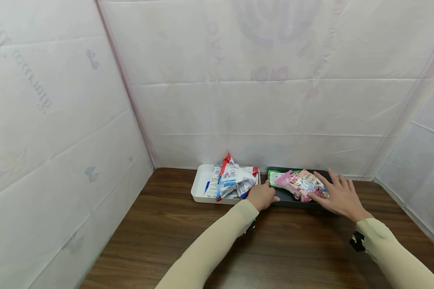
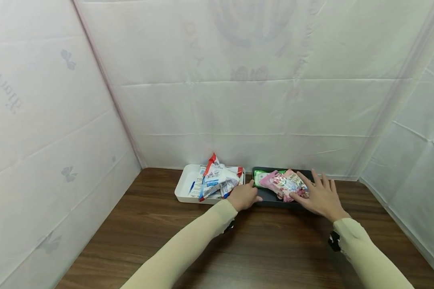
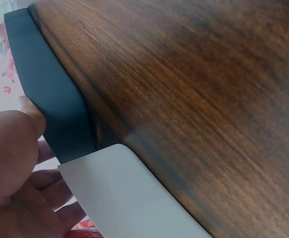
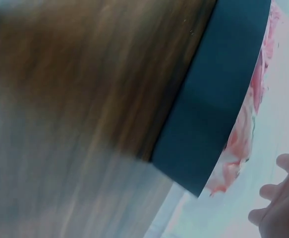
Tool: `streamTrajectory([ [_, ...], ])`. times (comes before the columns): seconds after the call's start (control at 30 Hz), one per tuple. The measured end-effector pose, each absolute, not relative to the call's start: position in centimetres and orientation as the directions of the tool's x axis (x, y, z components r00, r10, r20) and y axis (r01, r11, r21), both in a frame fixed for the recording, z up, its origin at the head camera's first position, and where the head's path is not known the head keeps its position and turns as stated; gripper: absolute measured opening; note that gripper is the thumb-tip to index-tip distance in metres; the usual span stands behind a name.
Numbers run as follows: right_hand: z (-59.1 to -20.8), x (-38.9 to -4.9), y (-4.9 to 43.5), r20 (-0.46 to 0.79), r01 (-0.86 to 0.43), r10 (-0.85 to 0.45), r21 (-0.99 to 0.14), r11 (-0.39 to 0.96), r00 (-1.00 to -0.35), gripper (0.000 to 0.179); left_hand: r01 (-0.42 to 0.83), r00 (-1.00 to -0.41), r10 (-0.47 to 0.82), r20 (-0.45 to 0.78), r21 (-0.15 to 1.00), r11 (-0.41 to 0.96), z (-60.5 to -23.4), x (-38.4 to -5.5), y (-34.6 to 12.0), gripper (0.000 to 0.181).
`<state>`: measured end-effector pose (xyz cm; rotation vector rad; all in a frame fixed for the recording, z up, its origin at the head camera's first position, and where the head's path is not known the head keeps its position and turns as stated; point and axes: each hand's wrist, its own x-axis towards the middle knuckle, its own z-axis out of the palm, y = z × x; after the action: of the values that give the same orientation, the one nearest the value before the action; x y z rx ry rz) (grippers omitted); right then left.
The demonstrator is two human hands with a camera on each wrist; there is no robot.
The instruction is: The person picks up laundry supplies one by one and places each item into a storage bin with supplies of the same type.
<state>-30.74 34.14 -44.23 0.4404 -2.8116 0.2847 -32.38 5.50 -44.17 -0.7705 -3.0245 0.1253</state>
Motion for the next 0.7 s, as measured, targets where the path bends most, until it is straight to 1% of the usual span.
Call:
streamTrajectory([
  [0.2,-44.8,-29.4,35.8,0.358,-0.339,-0.265,-0.163,0.927,-0.895,0.094,0.484,-0.874,0.486,0.005,-0.086,0.871,-44.3,-32.4,5.4,0.045],
  [0.43,-45.4,-27.8,37.1,0.331,-0.309,-0.240,-0.175,0.935,-0.913,0.101,0.483,-0.874,0.486,0.012,-0.083,0.872,-44.1,-32.3,5.4,0.045],
  [0.7,-46.0,-26.0,38.0,0.292,-0.265,-0.204,-0.187,0.946,-0.934,0.104,0.488,-0.871,0.491,0.010,-0.091,0.868,-44.0,-32.3,5.4,0.045],
])
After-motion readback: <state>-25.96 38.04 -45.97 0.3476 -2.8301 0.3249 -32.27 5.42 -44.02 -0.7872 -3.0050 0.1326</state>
